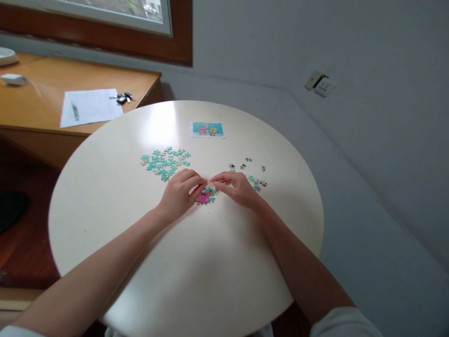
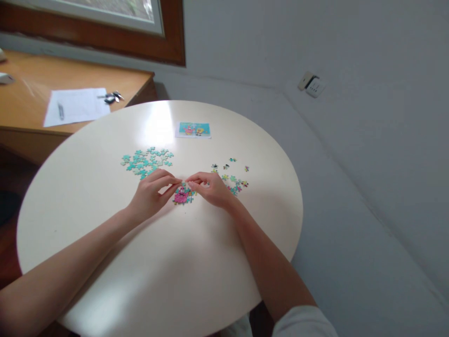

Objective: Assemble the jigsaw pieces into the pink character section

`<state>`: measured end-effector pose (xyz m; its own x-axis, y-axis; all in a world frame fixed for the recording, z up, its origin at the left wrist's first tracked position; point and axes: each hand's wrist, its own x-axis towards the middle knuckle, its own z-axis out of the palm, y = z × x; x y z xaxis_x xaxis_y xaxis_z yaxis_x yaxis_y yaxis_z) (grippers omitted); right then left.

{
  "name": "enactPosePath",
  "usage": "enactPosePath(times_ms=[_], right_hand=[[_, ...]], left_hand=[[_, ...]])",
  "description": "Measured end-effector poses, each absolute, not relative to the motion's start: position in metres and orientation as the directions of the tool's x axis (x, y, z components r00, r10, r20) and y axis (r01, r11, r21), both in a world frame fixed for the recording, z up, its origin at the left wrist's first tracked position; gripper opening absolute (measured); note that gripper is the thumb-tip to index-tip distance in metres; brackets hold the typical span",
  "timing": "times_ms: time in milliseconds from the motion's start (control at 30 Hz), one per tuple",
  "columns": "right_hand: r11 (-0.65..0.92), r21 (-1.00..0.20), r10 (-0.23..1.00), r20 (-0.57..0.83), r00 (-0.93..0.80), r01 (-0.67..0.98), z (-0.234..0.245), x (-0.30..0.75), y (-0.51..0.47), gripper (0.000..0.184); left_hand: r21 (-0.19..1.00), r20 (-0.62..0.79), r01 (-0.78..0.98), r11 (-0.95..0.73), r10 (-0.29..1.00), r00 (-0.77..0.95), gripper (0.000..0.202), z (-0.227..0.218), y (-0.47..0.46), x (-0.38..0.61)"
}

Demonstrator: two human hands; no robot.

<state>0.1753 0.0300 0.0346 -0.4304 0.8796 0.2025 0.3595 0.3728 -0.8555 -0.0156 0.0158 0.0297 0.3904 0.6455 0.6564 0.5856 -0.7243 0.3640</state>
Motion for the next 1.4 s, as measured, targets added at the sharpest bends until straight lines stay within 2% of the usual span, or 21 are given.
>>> enactPosePath(times_ms=[633,967,1400], right_hand=[[0.368,-0.848,0.892,0.206,-0.402,0.382,0.0292,0.1754,0.0323,0.017],[0.361,-0.866,0.89,0.21,-0.404,0.346,0.0297,0.1748,0.0323,0.017],[0.385,-0.869,0.883,0.25,-0.398,0.309,0.0281,0.1741,0.0321,0.016]], left_hand=[[0.413,0.646,0.572,-0.709,0.671,0.365,0.016,0.0297,0.0153,-0.015],[0.393,0.676,0.559,-0.73,0.642,0.363,0.013,0.0288,0.0165,-0.0149],[0.437,0.618,0.577,-0.69,0.697,0.364,0.016,0.0285,0.0157,-0.0148]])
